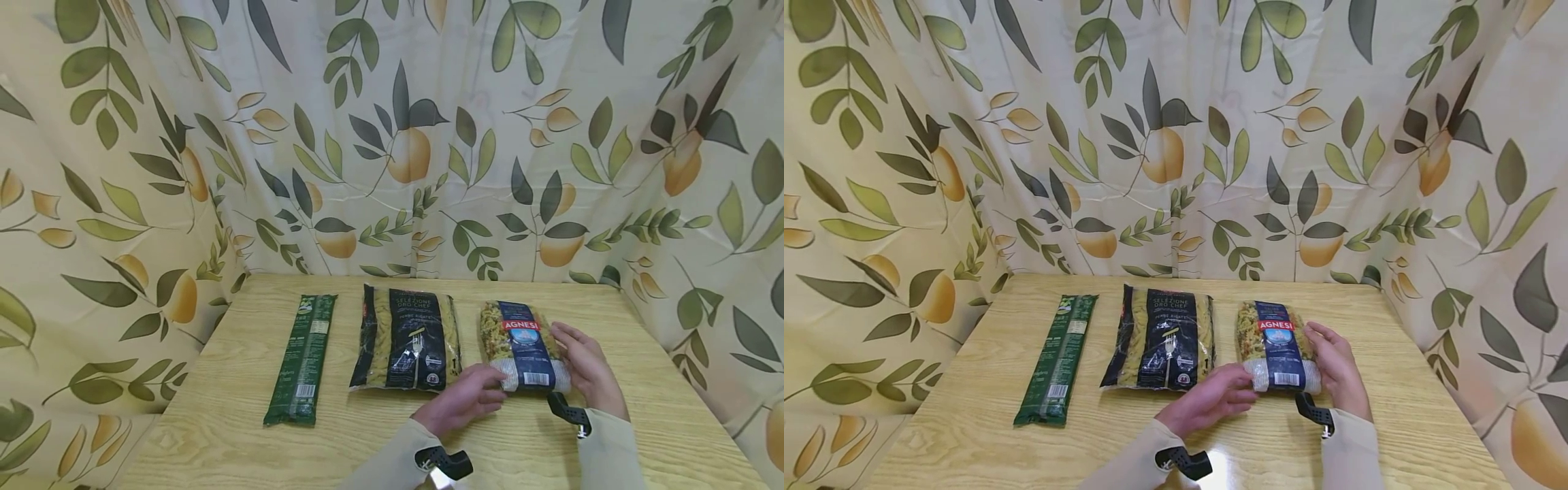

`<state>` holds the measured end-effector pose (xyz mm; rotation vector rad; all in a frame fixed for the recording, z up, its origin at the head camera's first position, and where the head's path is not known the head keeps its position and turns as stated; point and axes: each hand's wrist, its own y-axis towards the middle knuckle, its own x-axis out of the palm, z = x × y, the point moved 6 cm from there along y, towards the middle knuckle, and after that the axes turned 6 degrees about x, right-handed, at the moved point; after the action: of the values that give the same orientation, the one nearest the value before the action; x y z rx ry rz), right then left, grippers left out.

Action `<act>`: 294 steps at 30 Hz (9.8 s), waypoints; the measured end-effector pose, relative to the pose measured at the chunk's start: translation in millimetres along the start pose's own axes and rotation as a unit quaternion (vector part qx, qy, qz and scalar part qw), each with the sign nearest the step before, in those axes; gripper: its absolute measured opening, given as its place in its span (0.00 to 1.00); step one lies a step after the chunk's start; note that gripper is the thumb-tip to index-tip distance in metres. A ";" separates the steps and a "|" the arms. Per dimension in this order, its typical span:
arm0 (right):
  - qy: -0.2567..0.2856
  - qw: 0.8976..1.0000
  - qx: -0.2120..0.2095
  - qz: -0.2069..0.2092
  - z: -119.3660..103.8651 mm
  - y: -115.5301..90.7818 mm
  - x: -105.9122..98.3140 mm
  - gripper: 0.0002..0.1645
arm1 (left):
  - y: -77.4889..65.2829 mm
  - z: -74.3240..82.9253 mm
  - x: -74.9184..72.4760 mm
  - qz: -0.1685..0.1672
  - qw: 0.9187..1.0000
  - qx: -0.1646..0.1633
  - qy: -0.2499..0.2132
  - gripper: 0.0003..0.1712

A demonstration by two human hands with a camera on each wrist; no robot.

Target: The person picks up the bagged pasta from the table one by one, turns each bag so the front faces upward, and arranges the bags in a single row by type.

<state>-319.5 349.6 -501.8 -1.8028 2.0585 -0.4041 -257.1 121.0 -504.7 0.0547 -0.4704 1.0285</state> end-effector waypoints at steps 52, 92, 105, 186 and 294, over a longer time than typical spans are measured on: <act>-0.059 0.948 -0.293 -0.112 -128.5 -125.8 187.5 0.27 | -150.6 198.3 -196.6 0.132 0.939 0.228 0.222 0.29; 0.115 0.960 -0.124 -0.222 -49.0 -74.2 355.5 0.25 | -142.7 159.7 -299.8 0.258 0.946 0.134 0.145 0.34; 0.077 0.967 -0.086 -0.229 -17.8 -74.7 383.6 0.32 | -147.0 116.2 -316.9 0.273 0.942 0.051 0.190 0.39; 0.178 0.912 0.093 -0.358 12.9 -86.5 419.7 0.29 | -175.4 104.2 -300.6 0.197 0.980 0.031 0.026 0.36; 0.136 0.940 -0.036 -0.310 -9.1 -94.7 403.0 0.44 | -166.6 96.7 -279.9 0.125 0.986 0.035 0.103 0.37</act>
<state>-284.5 -62.8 -487.2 -2.5500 1.6233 -0.7929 -271.4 -218.4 -501.1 -0.0491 -0.2548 1.2818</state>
